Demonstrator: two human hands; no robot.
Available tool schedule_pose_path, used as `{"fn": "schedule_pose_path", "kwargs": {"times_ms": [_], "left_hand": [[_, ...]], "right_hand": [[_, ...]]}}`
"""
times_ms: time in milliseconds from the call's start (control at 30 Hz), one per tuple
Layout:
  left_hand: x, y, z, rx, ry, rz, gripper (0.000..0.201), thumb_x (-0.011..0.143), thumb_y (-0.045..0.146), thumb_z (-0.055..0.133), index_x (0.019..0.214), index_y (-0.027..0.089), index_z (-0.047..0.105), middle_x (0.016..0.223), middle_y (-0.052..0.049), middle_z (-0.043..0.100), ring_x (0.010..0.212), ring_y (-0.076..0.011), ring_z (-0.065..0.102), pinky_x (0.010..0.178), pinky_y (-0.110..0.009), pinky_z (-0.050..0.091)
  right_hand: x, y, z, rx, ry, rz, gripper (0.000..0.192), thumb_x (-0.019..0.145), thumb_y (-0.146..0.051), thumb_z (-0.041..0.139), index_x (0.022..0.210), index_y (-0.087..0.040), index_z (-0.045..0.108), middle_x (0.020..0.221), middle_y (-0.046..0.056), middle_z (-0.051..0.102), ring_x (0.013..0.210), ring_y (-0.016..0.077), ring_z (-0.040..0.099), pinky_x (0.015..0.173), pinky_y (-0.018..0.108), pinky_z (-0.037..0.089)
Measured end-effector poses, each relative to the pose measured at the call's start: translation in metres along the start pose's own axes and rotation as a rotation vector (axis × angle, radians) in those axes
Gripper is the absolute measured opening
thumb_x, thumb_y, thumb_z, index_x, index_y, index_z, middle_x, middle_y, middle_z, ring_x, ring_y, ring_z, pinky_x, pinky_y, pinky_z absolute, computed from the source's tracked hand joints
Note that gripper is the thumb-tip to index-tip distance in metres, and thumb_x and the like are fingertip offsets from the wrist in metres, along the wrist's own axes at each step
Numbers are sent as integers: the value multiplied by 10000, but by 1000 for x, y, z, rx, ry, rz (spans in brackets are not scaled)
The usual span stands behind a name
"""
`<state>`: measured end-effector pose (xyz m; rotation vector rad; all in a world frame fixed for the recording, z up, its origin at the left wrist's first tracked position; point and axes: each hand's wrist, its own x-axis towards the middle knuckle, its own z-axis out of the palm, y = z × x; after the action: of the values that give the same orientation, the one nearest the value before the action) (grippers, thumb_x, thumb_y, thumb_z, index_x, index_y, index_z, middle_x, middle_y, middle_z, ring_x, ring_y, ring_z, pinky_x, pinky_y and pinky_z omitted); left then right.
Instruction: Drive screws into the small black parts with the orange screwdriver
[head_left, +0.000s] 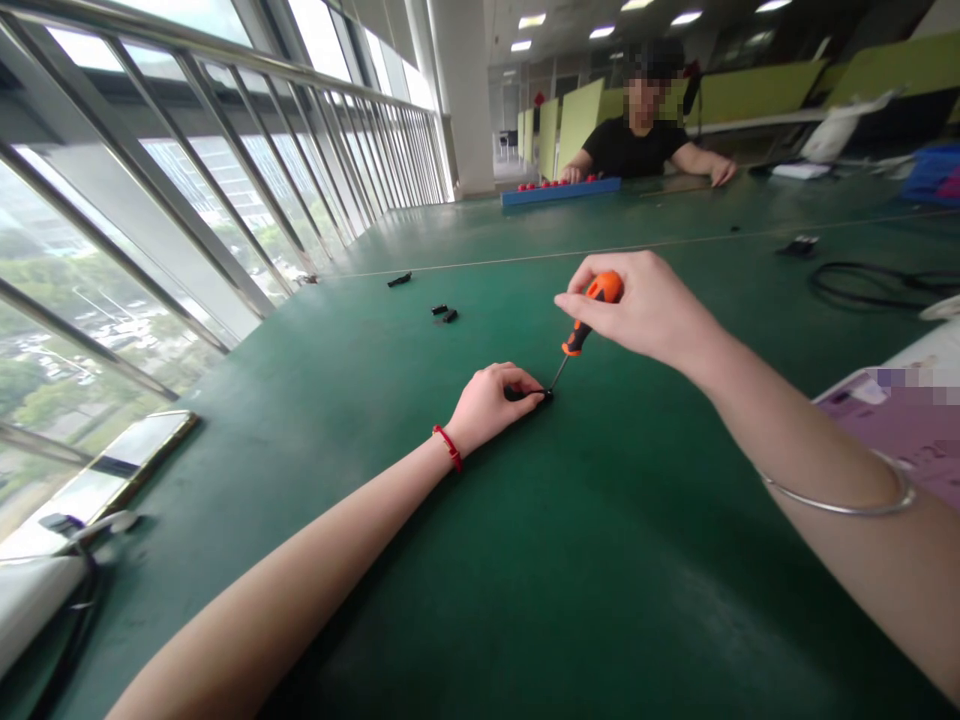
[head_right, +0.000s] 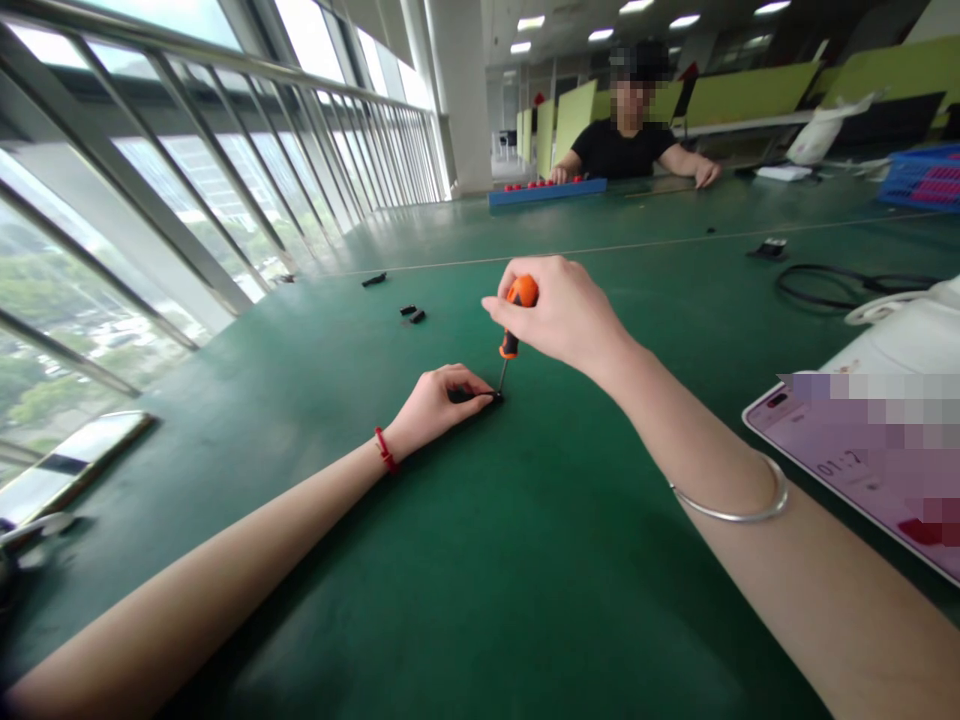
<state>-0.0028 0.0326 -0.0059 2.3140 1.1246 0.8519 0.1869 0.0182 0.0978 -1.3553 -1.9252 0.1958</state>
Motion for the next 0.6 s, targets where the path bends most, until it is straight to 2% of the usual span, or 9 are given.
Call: {"fn": "schedule_pose_path", "kwargs": {"times_ms": [100,167,267,300,400,433,467,533,600], "left_hand": [[0,0,0,15,1,10,145,785,270,611,834,194,723,836,-19,683,781,-153,600,744,-267,478],[0,0,0,24,2,14,145,785,271,610,833,194,723,832,-18,683,778,-152,602,739,-266,480],[0,1,0,35,3,6,155,786,282,607,840,197,725,831,-21,680,781,-153,609,741,-265,484],[-1,0,0,36,6,5,157,785,285,609,843,197,725,834,-22,679,783,-153,610,743,-264,485],[-1,-1,1,26,21,10,156,782,284,613,844,194,725,850,-22,686,787,-150,612,736,-258,489],[-1,-1,1,20,23,12,157,782,283,611,844,194,724,856,-22,690,788,-148,613,735,-255,490],[-1,-2,2,16,22,14,159,783,285,609,843,193,724,861,-22,692,789,-147,614,734,-254,490],[-1,-2,2,11,16,12,165,784,291,605,840,192,725,858,-22,694,789,-147,616,730,-252,489],[-1,-2,2,5,16,7,171,782,296,604,838,190,726,858,-23,697,789,-147,618,731,-254,487]], "right_hand": [[-3,3,6,116,26,-8,193,668,-296,637,822,-195,580,598,-47,482,523,100,416,517,246,320],[-5,4,8,177,-8,27,156,693,-325,625,746,-182,589,566,-42,479,506,98,423,510,246,324],[-8,5,7,266,-69,81,244,745,-349,586,581,-170,571,511,-25,480,462,95,426,498,253,330],[-10,6,7,306,-60,84,259,759,-342,574,564,-172,564,505,-23,485,452,95,428,496,254,334],[-23,17,12,390,92,48,256,798,-344,543,600,-185,561,575,-6,556,510,115,495,534,259,377],[-30,22,16,371,172,28,239,812,-356,533,650,-188,582,627,3,589,559,127,529,565,263,396],[-37,28,22,317,184,1,206,816,-354,539,716,-190,612,701,15,622,635,142,565,615,270,417],[-52,42,36,209,107,-60,154,807,-325,562,828,-194,641,836,36,647,761,164,596,708,287,436],[-63,54,50,69,-6,-55,164,799,-307,574,898,-201,651,892,45,622,747,165,586,713,300,436]]}}
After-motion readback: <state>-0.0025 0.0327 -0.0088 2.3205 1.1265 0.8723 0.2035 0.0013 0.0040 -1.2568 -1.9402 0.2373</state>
